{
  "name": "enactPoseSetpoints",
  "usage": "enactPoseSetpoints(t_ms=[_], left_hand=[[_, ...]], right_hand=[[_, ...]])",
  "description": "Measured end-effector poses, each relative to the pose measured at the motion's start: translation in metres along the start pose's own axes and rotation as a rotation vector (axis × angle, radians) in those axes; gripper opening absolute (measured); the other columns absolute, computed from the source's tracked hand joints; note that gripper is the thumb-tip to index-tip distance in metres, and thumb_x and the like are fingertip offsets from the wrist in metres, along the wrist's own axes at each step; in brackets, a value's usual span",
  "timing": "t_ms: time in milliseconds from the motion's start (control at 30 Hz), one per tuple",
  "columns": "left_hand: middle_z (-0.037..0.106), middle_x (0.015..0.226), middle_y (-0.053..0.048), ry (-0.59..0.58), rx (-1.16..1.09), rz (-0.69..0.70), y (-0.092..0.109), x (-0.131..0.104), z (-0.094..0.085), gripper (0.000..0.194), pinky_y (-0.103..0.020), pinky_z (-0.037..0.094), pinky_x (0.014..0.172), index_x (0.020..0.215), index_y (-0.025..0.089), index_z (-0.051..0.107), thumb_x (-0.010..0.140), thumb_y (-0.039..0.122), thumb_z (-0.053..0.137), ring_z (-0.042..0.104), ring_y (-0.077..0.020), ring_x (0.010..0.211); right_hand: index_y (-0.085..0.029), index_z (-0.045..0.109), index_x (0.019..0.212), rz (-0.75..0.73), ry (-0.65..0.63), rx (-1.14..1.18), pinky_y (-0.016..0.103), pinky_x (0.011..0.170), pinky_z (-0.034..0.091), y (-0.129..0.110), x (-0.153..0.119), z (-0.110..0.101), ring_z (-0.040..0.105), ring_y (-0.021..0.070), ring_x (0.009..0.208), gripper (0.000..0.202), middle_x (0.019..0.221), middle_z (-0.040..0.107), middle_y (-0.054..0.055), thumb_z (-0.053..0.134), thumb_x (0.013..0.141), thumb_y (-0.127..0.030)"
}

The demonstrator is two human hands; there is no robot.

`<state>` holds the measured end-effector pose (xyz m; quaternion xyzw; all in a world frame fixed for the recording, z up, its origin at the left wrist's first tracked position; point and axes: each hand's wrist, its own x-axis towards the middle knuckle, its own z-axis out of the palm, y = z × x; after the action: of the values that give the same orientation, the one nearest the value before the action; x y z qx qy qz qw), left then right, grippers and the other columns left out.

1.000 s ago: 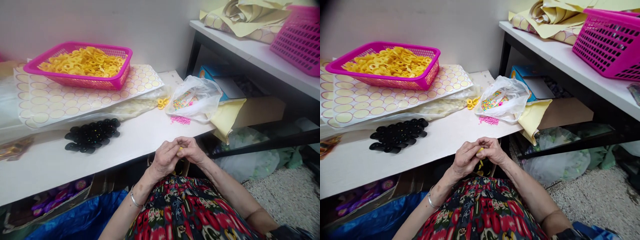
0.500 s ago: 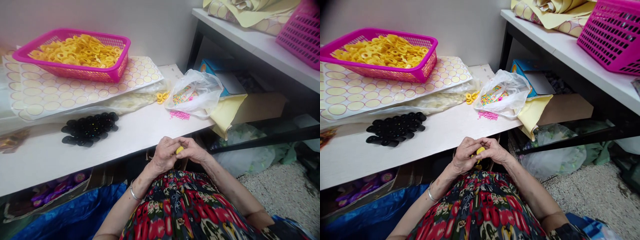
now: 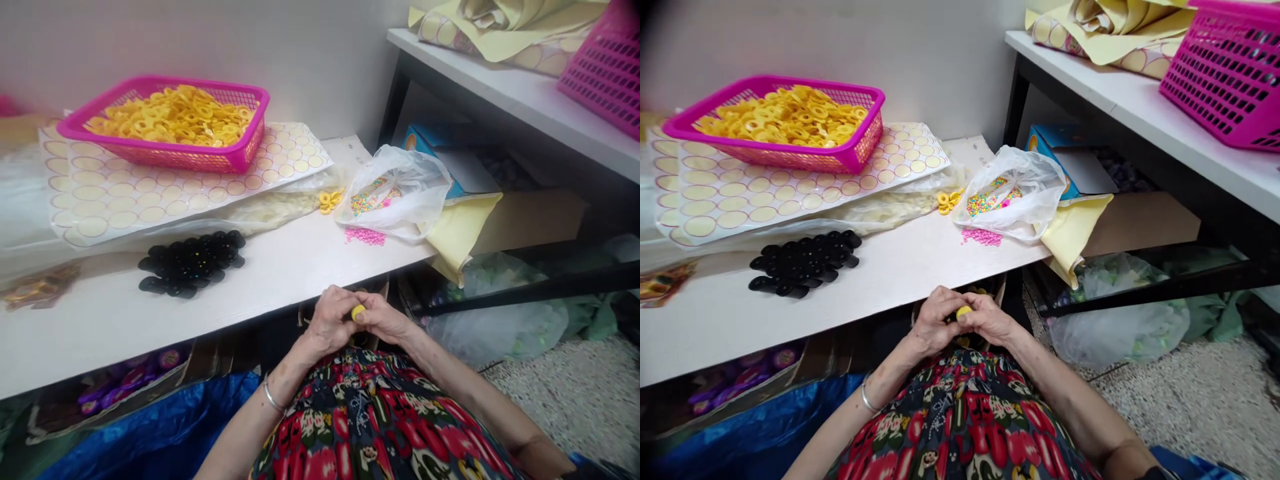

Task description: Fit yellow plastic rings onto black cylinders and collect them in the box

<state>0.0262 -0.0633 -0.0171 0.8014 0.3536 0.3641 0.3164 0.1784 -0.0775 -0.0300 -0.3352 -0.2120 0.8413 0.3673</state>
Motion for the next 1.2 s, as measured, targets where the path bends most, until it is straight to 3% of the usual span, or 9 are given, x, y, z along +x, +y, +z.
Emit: enactPoseSetpoints(t_ms=[300, 433, 600, 667, 767, 900, 1033, 1133, 1200], left_hand=[[0.065, 0.083, -0.006, 0.016, 0.004, -0.078, 0.007, -0.006, -0.004, 0.018, -0.034, 0.044, 0.073, 0.088, 0.02, 0.067, 0.072, 0.028, 0.067, 0.051, -0.0185, 0.081], [0.062, 0.096, -0.008, 0.031, 0.056, -0.042, -0.007, -0.013, -0.023, 0.048, -0.037, 0.046, 0.076, 0.103, 0.022, 0.064, 0.06, 0.04, 0.076, 0.052, -0.0217, 0.09], [0.059, 0.096, -0.012, 0.679, 0.649, -0.361, -0.053, -0.03, -0.085, 0.028, -0.041, 0.042, 0.082, 0.092, 0.015, 0.064, 0.074, 0.037, 0.064, 0.054, -0.0239, 0.091], [0.059, 0.094, -0.013, 0.769, 0.867, -0.549, -0.068, -0.03, -0.11, 0.028, -0.041, 0.039, 0.082, 0.085, 0.014, 0.063, 0.075, 0.04, 0.061, 0.053, -0.0262, 0.091], [0.059, 0.09, -0.014, 0.691, 0.975, -0.787, -0.081, -0.022, -0.13, 0.036, -0.036, 0.04, 0.074, 0.087, 0.013, 0.06, 0.077, 0.047, 0.054, 0.055, -0.0279, 0.087], [0.059, 0.078, -0.012, 0.582, 1.023, -0.977, -0.094, -0.005, -0.131, 0.043, -0.034, 0.039, 0.064, 0.093, 0.009, 0.054, 0.078, 0.05, 0.05, 0.058, -0.0285, 0.075], [0.059, 0.075, -0.013, 0.573, 1.054, -0.995, -0.107, 0.004, -0.13, 0.04, -0.033, 0.038, 0.06, 0.092, 0.009, 0.053, 0.079, 0.046, 0.049, 0.057, -0.0271, 0.068], [0.057, 0.073, -0.011, 0.574, 1.068, -1.002, -0.106, 0.007, -0.132, 0.032, -0.032, 0.036, 0.058, 0.088, 0.011, 0.054, 0.079, 0.041, 0.047, 0.055, -0.0245, 0.066], [0.056, 0.071, -0.009, 0.55, 1.064, -0.947, -0.102, 0.009, -0.129, 0.029, -0.031, 0.036, 0.058, 0.083, 0.013, 0.055, 0.078, 0.04, 0.048, 0.053, -0.0224, 0.065]], right_hand=[[-0.014, 0.066, 0.092, -0.09, -0.019, 0.018, 0.019, 0.055, 0.043, 0.003, 0.002, 0.01, 0.054, 0.0097, 0.065, 0.043, 0.079, 0.062, 0.002, 0.08, 0.053, -0.025], [-0.015, 0.062, 0.092, -0.024, 0.05, -0.21, 0.026, 0.06, 0.045, 0.006, 0.007, 0.002, 0.053, 0.0111, 0.062, 0.042, 0.073, 0.059, -0.001, 0.078, 0.055, -0.026], [-0.016, 0.059, 0.1, -0.144, 0.235, -1.247, 0.037, 0.08, 0.041, 0.019, 0.021, -0.02, 0.051, 0.0212, 0.087, 0.038, 0.09, 0.059, 0.006, 0.069, 0.067, -0.033], [-0.015, 0.06, 0.095, -0.215, 0.214, -1.513, 0.04, 0.087, 0.037, 0.024, 0.029, -0.021, 0.048, 0.0247, 0.096, 0.029, 0.096, 0.058, 0.01, 0.062, 0.073, -0.034], [-0.015, 0.058, 0.09, -0.231, 0.205, -1.539, 0.04, 0.086, 0.038, 0.028, 0.038, -0.014, 0.048, 0.0254, 0.096, 0.022, 0.094, 0.056, 0.011, 0.056, 0.079, -0.033], [-0.018, 0.057, 0.099, -0.263, 0.211, -1.275, 0.037, 0.084, 0.042, 0.025, 0.04, -0.011, 0.049, 0.0237, 0.097, 0.026, 0.096, 0.054, 0.008, 0.059, 0.075, -0.029], [-0.021, 0.056, 0.105, -0.286, 0.13, -1.116, 0.03, 0.076, 0.044, 0.018, 0.03, -0.019, 0.05, 0.0217, 0.101, 0.037, 0.105, 0.053, 0.006, 0.063, 0.069, -0.021], [-0.018, 0.061, 0.082, -0.339, 0.107, -1.217, 0.027, 0.066, 0.041, 0.001, 0.022, -0.016, 0.053, 0.016, 0.077, 0.007, 0.08, 0.056, 0.003, 0.057, 0.076, -0.02], [-0.019, 0.059, 0.072, -0.459, 0.169, -1.326, 0.026, 0.065, 0.039, -0.018, 0.025, -0.01, 0.051, 0.0142, 0.068, 0.015, 0.069, 0.053, 0.002, 0.049, 0.084, -0.022]])
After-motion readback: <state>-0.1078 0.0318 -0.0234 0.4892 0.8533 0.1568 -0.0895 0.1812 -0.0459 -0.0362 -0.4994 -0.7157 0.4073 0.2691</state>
